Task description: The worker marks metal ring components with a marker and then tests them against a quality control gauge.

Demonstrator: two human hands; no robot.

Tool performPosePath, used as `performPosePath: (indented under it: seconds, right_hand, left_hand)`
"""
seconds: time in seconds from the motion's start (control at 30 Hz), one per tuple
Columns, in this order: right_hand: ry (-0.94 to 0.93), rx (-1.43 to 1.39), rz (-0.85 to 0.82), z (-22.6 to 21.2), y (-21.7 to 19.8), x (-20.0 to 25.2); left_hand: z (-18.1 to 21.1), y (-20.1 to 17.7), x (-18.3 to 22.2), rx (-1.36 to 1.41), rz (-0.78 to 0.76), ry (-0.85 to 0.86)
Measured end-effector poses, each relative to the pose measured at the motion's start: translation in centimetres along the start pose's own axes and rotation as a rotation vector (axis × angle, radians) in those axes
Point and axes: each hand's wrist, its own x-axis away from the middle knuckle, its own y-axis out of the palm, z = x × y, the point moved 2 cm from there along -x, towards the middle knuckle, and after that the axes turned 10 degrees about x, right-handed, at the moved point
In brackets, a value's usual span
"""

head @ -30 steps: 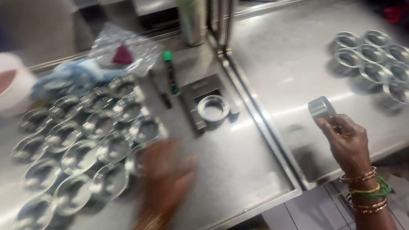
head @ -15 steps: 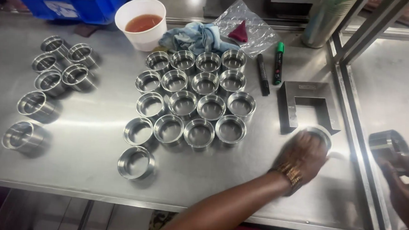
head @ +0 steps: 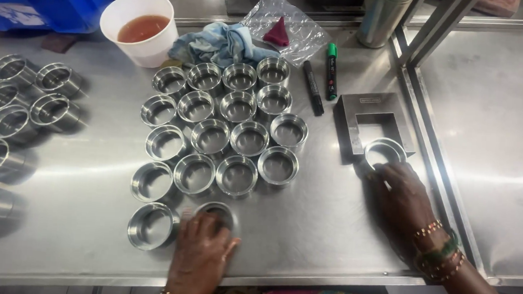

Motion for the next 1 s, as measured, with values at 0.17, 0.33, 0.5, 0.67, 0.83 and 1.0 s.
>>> performPosePath:
  seconds: [0.17, 0.33, 0.5, 0.67, 0.83, 1.0]
  right_hand:
    - [-0.02, 0.017, 0.055, 1.7, 2.1, -3.2]
    - [0.007, 0.131, 0.01, 3.2, 4.0, -5.4]
    - [-0.023, -0.021, 0.252, 4.4, -1.7, -3.4]
    - [0.366, 0.236, 0.51, 27.1, -3.0, 3.0]
    - [1.003, 0.605, 0.326, 42.8, -7.5, 8.9]
    - [0.779, 0.576, 0.307, 47.0, -6.2, 14.3]
  left_hand:
    - [0.0, -2.9, -0.9, -0.167, 0.16, -0.202]
    - [-1.7, -0.4, -1.3, -0.255, 0.283, -0.303]
    - [5.2, 0.2, -6.8, 0.052, 0.792, 0.061]
    - [17.9, 2.6, -18.1, 0.191, 0.517, 0.422]
    - [22.8, 7.7, -26.2, 0.0, 0.353, 0.317]
    - [22.3, 10.2, -28.6, 0.094, 0.249, 0.122]
